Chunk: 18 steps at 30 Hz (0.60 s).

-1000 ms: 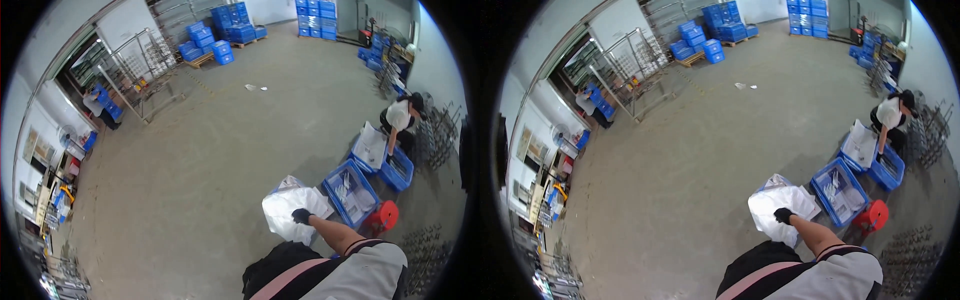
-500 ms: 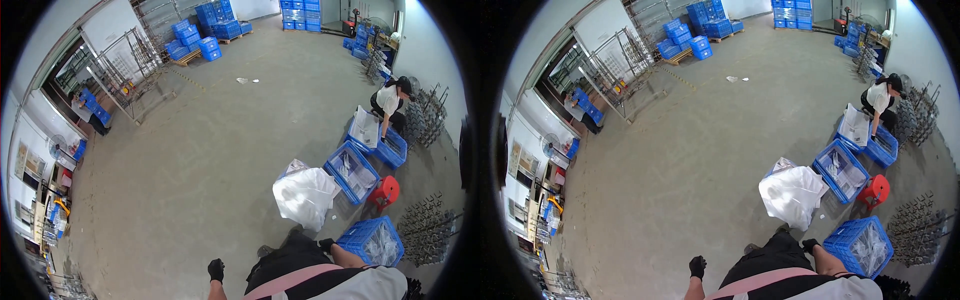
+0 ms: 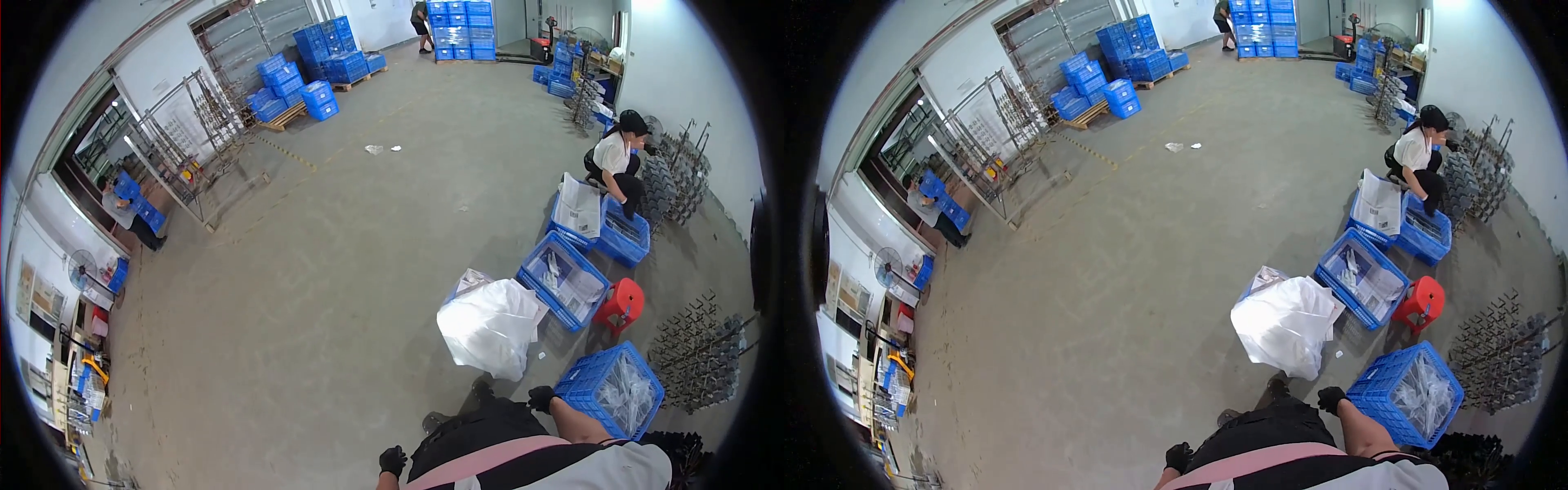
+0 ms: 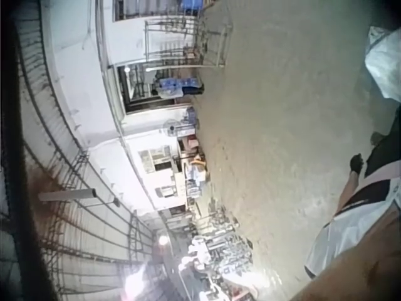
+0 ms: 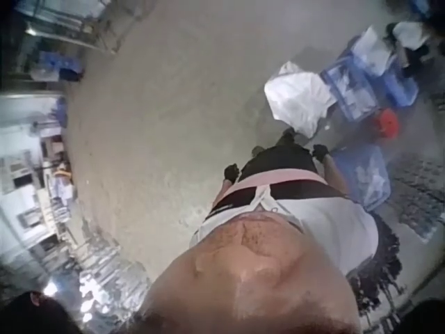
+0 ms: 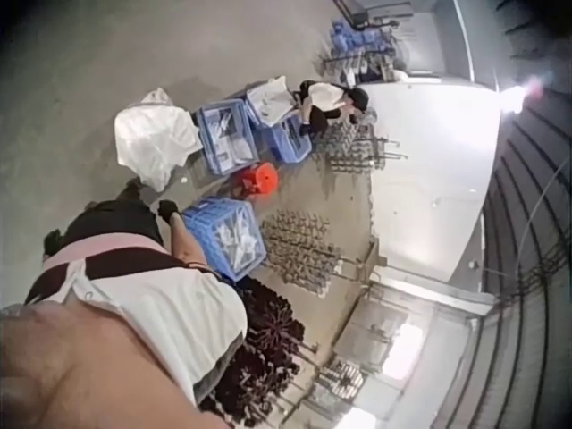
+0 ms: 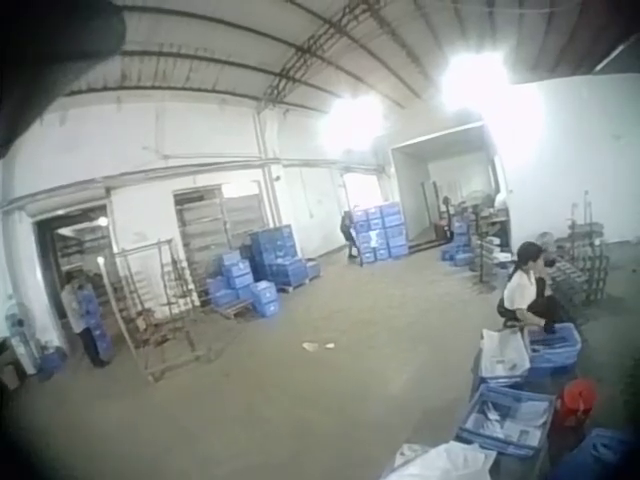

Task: Packaging small mechanical components from a blue bin into a larger storage container.

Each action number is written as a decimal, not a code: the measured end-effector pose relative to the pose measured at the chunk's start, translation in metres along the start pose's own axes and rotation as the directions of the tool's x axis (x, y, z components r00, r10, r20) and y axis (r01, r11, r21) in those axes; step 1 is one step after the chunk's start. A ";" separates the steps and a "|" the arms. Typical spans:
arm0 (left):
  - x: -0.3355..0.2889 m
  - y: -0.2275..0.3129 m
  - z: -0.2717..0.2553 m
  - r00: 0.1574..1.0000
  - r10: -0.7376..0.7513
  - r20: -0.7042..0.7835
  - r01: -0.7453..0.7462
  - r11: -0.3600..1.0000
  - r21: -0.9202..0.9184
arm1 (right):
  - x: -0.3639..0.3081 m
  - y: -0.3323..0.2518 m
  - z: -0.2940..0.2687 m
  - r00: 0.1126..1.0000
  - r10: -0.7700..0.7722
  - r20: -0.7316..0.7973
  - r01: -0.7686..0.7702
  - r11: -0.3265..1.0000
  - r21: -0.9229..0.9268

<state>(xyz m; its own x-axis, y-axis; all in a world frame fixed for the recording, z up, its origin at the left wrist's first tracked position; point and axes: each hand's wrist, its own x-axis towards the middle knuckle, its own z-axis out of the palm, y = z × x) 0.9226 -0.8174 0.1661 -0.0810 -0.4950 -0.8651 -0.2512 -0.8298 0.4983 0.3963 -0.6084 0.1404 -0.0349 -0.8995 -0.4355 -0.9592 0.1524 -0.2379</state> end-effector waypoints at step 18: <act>0.017 0.013 0.009 0.857 0.515 0.021 -0.473 0.769 0.431 | 0.072 -0.009 -0.049 0.994 -0.104 -0.031 0.105 0.994 0.038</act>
<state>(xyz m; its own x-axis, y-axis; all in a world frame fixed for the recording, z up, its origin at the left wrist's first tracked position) 0.9096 -0.8345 0.1573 -0.2189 -0.8464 -0.4854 -0.5700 -0.2928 0.7677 0.3889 -0.6942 0.1535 0.0561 -0.9227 -0.3814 -0.9463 0.0727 -0.3149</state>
